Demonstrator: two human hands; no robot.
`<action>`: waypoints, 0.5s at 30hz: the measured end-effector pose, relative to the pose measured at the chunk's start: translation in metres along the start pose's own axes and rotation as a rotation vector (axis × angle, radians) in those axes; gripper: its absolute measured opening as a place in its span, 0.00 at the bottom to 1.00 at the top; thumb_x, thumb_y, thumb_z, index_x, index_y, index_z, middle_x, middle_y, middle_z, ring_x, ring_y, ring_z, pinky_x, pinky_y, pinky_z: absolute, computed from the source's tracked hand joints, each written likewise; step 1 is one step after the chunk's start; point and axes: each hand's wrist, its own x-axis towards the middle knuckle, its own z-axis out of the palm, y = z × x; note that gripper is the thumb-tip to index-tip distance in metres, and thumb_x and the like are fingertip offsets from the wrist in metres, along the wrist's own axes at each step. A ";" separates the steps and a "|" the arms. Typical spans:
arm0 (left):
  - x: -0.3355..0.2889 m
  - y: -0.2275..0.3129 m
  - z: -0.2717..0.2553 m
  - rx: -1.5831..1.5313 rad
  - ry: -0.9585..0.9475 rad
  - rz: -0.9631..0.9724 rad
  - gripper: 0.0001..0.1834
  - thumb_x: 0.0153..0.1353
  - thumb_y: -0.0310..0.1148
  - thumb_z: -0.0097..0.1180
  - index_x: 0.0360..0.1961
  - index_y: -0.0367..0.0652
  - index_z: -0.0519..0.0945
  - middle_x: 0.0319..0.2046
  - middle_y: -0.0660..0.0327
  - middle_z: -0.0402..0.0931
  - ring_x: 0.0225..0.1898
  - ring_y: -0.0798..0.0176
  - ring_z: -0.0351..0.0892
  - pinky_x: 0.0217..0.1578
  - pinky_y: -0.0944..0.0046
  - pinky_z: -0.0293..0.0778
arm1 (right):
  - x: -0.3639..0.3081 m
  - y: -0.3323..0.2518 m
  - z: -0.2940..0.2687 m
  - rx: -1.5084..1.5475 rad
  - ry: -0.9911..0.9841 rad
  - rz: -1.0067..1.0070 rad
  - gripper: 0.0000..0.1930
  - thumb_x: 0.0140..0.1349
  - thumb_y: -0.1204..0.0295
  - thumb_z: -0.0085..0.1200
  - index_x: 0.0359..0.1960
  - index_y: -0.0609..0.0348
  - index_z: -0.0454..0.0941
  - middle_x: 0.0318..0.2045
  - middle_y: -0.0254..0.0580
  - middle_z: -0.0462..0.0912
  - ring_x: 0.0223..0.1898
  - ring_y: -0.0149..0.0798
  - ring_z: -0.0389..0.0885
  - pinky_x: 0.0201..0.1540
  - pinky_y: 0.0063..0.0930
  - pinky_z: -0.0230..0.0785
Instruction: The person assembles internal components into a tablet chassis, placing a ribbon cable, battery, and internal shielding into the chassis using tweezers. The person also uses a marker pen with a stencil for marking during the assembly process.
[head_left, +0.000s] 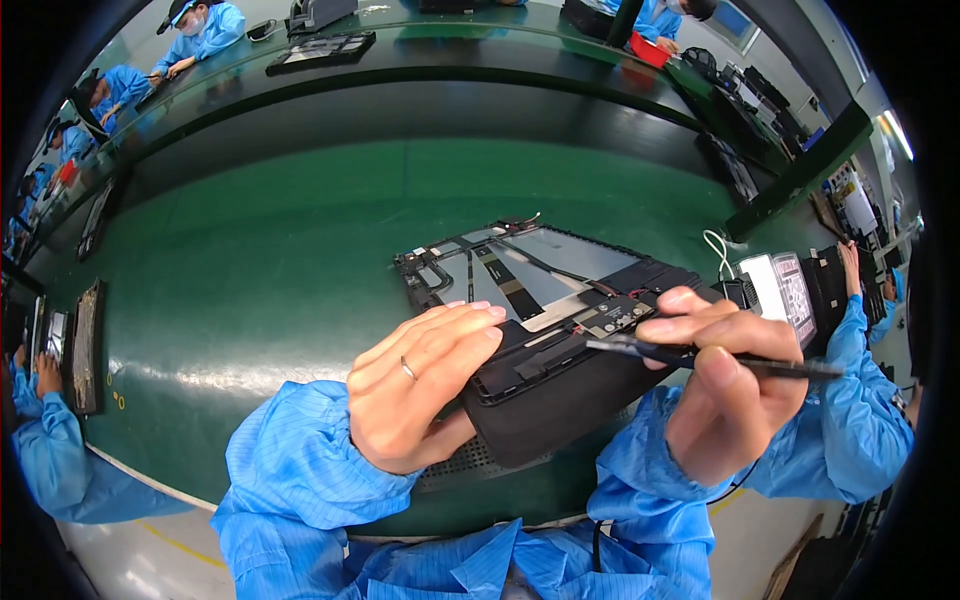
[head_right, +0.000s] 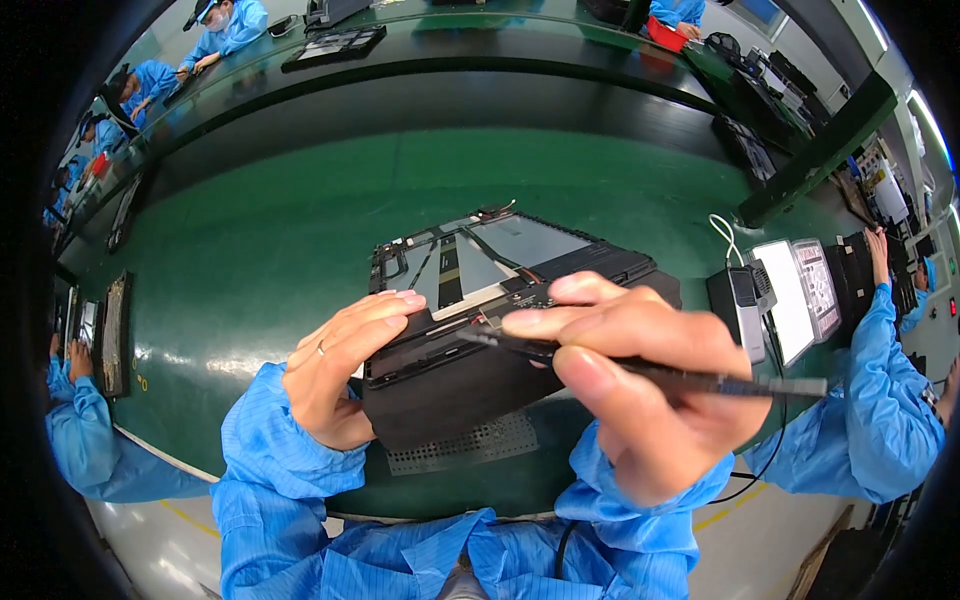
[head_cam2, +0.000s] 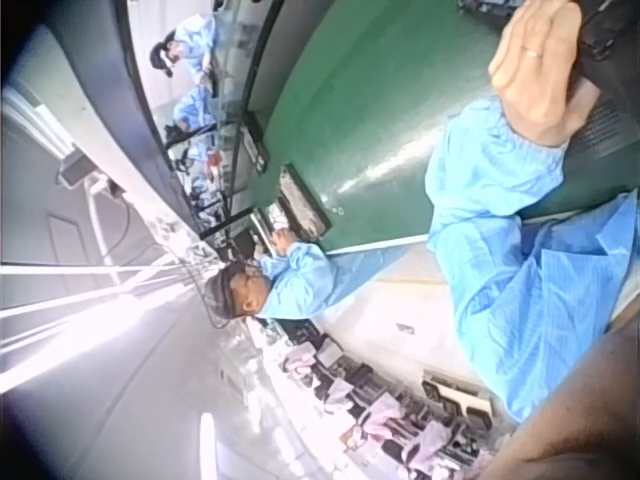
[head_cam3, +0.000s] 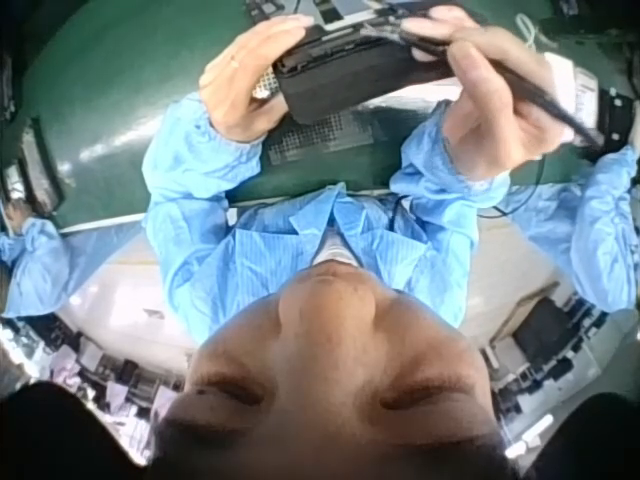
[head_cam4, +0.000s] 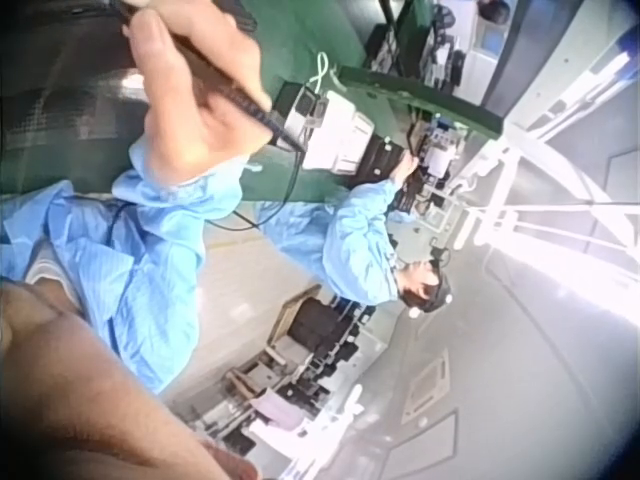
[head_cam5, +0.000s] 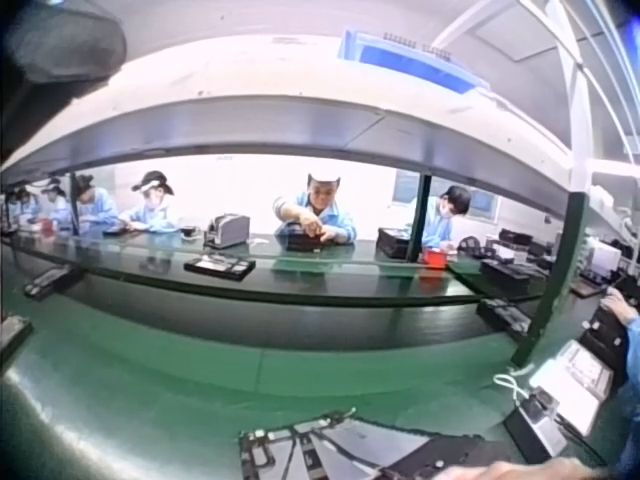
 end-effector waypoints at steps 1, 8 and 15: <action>0.000 -0.001 0.000 0.004 -0.004 0.006 0.25 0.27 0.23 0.58 0.34 0.29 0.70 0.34 0.48 0.71 0.37 0.50 0.73 0.39 0.57 0.70 | -0.002 0.001 0.004 -0.067 0.052 -0.110 0.08 0.41 0.79 0.42 0.26 0.69 0.67 0.19 0.59 0.75 0.23 0.45 0.74 0.40 0.40 0.64; 0.018 0.013 0.010 0.093 -0.029 0.084 0.26 0.25 0.29 0.59 0.33 0.32 0.71 0.34 0.50 0.71 0.34 0.54 0.73 0.35 0.59 0.71 | -0.014 0.010 0.012 -0.484 0.018 -0.184 0.14 0.39 0.86 0.55 0.32 0.66 0.70 0.28 0.54 0.77 0.28 0.40 0.76 0.36 0.30 0.65; 0.023 -0.043 0.017 0.457 -0.250 -0.183 0.32 0.29 0.31 0.63 0.42 0.42 0.68 0.43 0.52 0.66 0.43 0.51 0.67 0.42 0.60 0.66 | 0.012 0.037 -0.023 -0.281 0.493 -0.251 0.05 0.49 0.83 0.45 0.26 0.77 0.69 0.21 0.51 0.75 0.23 0.43 0.76 0.31 0.29 0.68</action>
